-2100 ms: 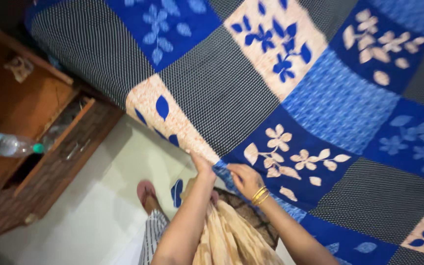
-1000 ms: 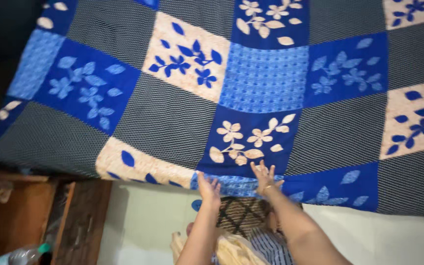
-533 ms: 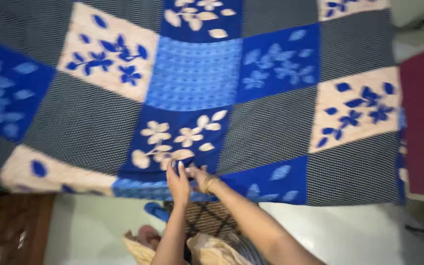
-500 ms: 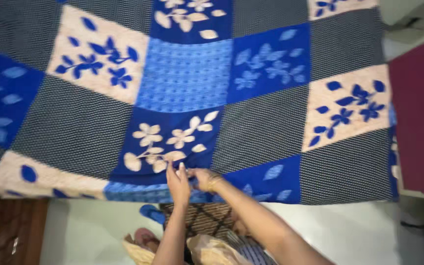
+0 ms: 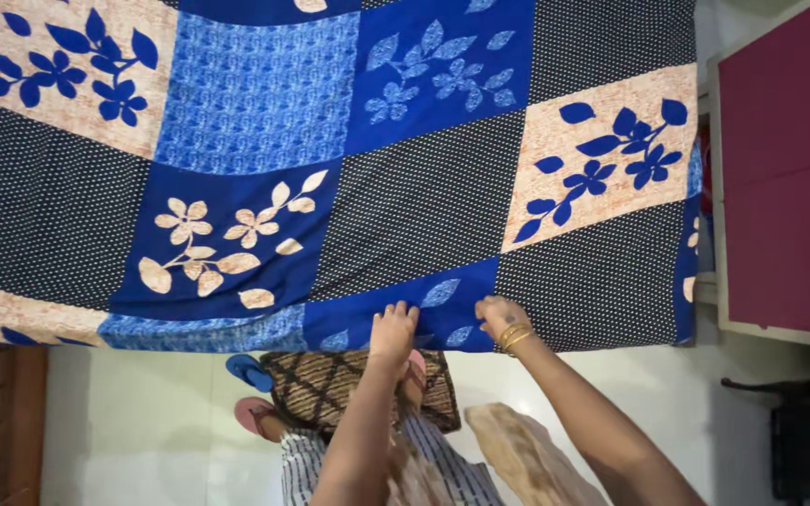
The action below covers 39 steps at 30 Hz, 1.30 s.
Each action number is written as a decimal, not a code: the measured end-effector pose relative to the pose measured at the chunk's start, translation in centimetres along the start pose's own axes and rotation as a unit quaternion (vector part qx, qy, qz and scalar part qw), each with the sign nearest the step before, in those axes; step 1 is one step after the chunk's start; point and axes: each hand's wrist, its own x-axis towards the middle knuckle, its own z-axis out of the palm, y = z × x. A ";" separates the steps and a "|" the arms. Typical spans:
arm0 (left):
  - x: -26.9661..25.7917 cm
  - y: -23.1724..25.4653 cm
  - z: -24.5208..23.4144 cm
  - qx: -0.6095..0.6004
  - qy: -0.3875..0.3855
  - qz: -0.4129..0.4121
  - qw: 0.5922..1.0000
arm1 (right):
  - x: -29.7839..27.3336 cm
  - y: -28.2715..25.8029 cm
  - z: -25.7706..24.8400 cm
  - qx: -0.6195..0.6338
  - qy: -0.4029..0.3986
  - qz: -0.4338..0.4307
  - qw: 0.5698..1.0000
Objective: The person folds a tan shawl and a blue patterned bedsheet by hand, then arranges pillows and other folded items on a bed.
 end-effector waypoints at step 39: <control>-4.3 -0.7 13.6 -0.148 -0.119 0.055 0.980 | -1.2 0.0 7.7 -0.094 -0.148 0.111 0.978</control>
